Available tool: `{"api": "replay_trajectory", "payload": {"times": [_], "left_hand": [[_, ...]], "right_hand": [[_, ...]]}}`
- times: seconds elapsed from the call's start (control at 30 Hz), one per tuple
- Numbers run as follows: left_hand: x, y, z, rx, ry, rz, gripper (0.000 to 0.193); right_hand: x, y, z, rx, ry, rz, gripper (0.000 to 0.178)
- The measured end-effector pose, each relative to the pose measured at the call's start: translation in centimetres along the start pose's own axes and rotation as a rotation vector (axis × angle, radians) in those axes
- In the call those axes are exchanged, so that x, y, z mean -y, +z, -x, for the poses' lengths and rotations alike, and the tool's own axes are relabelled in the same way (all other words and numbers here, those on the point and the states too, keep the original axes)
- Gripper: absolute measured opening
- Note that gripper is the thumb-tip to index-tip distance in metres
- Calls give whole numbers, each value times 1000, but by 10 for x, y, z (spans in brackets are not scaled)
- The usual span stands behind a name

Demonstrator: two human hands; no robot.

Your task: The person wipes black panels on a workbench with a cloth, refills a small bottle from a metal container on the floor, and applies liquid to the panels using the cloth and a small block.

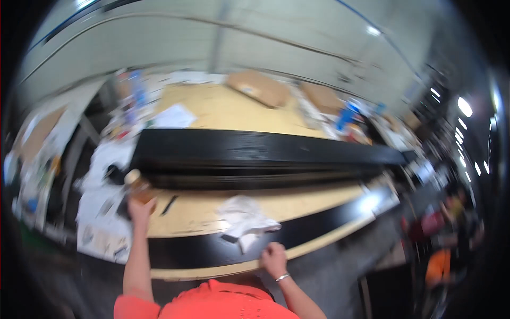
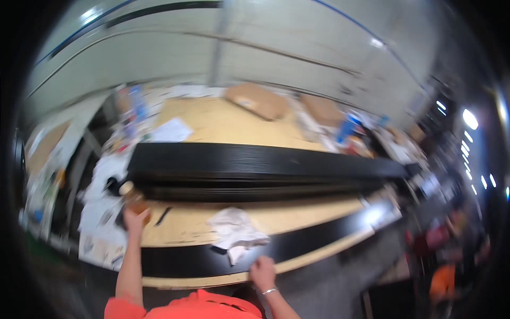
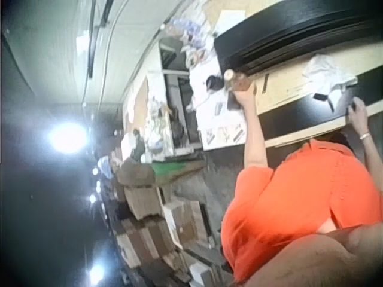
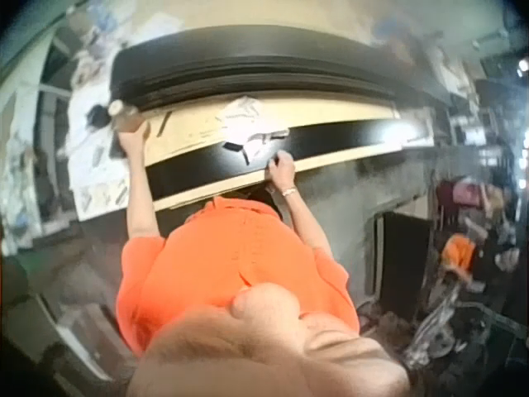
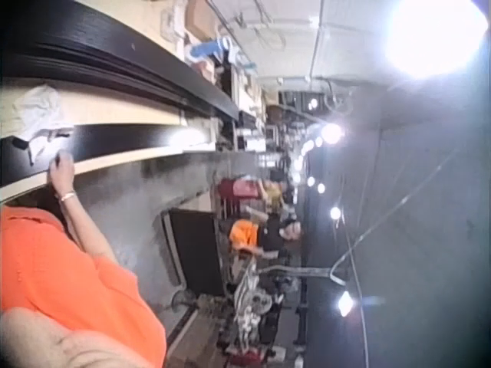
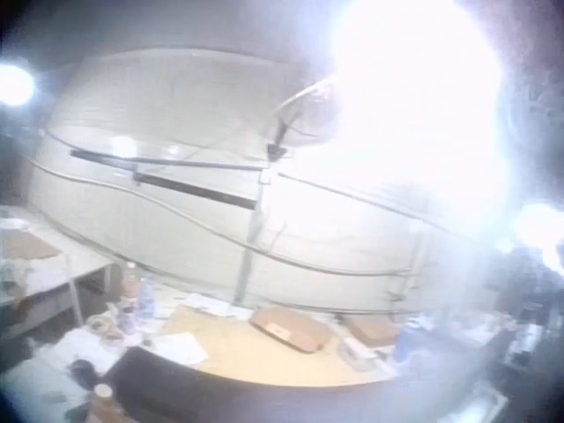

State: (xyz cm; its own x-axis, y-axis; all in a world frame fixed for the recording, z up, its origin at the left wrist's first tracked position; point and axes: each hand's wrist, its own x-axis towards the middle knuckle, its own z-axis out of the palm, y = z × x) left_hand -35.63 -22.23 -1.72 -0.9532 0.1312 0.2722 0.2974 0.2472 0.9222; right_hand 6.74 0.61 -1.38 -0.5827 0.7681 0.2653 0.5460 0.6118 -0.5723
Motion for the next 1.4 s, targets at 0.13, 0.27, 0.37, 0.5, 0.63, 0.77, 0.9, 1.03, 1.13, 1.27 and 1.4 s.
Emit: {"api": "replay_trajectory", "payload": {"times": [0.13,0.27,0.37,0.5,0.63,0.77,0.9,1.03,1.13,1.27,1.4], "left_hand": [[-43,0,58,263,84,91,65],[-129,2,144,883,198,40,87],[-151,16,197,1005,171,222,78],[-159,16,204,1072,287,174,62],[-159,6,184,1038,608,-13,63],[-146,-7,177,990,609,-19,66],[-135,-17,182,970,484,-12,69],[-135,-29,179,982,359,22,78],[-136,-28,170,957,336,33,82],[-131,-34,155,1001,276,71,87],[-125,-36,129,902,56,214,68]], "right_hand": [[51,-28,31,159,276,-340,23],[138,-82,27,118,95,-473,47],[173,-91,15,-50,-153,-394,44],[182,-95,16,-14,-91,-260,36],[174,-88,34,4,-42,-146,37],[175,-70,36,75,-110,-214,38],[180,-66,24,114,-208,-249,38],[186,-59,12,138,-220,-291,35],[184,-54,2,169,-195,-330,28],[199,-49,-27,157,-59,-406,30],[164,-21,-65,188,246,-684,33]]}}
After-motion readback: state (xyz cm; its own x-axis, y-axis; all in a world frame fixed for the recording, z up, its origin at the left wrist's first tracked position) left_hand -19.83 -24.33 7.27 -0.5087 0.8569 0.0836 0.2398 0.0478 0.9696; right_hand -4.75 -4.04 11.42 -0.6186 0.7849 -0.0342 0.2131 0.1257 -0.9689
